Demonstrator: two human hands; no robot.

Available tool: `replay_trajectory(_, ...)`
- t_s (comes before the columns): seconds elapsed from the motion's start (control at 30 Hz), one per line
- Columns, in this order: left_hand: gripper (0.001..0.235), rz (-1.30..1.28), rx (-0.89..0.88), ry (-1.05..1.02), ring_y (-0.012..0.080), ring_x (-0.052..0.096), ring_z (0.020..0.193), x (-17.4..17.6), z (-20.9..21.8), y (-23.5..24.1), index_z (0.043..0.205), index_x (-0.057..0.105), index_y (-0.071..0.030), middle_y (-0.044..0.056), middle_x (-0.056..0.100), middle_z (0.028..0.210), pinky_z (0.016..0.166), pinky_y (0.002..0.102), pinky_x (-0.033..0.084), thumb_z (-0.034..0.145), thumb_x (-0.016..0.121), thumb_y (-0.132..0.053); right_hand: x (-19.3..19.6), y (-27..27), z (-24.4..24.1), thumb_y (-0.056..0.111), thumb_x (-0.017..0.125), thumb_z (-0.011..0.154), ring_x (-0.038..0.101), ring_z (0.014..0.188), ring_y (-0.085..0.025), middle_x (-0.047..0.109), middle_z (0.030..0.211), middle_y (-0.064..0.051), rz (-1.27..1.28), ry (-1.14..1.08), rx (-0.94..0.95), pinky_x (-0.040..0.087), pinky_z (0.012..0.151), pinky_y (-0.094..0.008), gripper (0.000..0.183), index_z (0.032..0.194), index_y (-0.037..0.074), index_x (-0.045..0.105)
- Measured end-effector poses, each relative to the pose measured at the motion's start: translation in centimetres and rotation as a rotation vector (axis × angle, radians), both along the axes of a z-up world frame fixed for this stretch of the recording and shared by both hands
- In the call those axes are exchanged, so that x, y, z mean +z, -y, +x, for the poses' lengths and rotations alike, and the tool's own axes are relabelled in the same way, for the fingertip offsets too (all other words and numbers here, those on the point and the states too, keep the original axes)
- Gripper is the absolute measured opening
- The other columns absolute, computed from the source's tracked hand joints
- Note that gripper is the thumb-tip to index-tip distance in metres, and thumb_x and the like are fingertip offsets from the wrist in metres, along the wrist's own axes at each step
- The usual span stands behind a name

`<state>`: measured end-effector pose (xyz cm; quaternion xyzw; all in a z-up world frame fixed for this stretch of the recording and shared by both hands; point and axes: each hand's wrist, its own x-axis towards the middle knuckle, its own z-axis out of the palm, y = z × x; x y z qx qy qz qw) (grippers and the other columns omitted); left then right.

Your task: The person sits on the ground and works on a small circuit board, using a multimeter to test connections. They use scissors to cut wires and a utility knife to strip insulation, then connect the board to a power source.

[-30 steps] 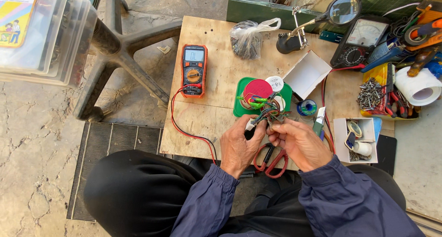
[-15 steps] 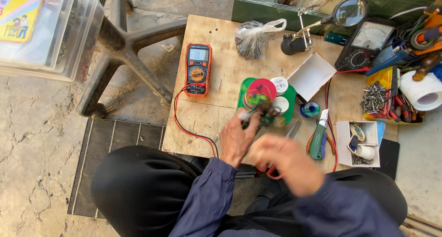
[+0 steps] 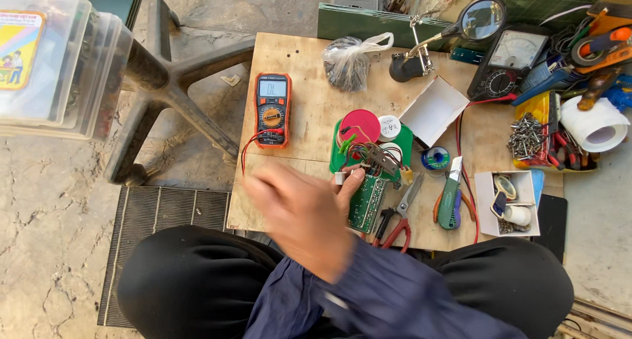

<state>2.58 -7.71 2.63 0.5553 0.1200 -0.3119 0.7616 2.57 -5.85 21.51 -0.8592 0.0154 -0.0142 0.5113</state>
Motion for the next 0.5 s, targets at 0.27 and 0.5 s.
replay_trajectory(0.27, 0.026, -0.171, 0.274, -0.086, 0.0204, 0.075, 0.108, -3.0, -0.2, 0.0, 0.116, 0.076, -0.015, 0.006, 0.079, 0.116, 0.106, 0.034, 0.059, 0.092, 0.084, -0.022, 1.5, -2.1, 0.8, 0.016, 0.060, 0.113, 0.079, 0.116, -0.028, 0.081, 0.134, -0.005, -0.263, 0.442, 0.049, 0.056, 0.110, -0.048, 0.031, 0.143, 0.012, 0.070)
replay_trajectory(0.5, 0.039, -0.002, 0.069, -0.143, 0.0096, 0.066, 0.099, 8.5, 0.8, -4.3, 0.133, 0.073, -0.015, 0.000, 0.074, 0.116, 0.089, 0.027, 0.052, 0.098, 0.073, -0.033, -4.5, 10.5, -6.1, 0.031, 0.071, 0.103, 0.073, 0.103, -0.022, 0.076, 0.115, -0.006, -0.149, -0.152, -0.651, 0.057, 0.097, -0.036, 0.028, 0.119, 0.008, 0.068)
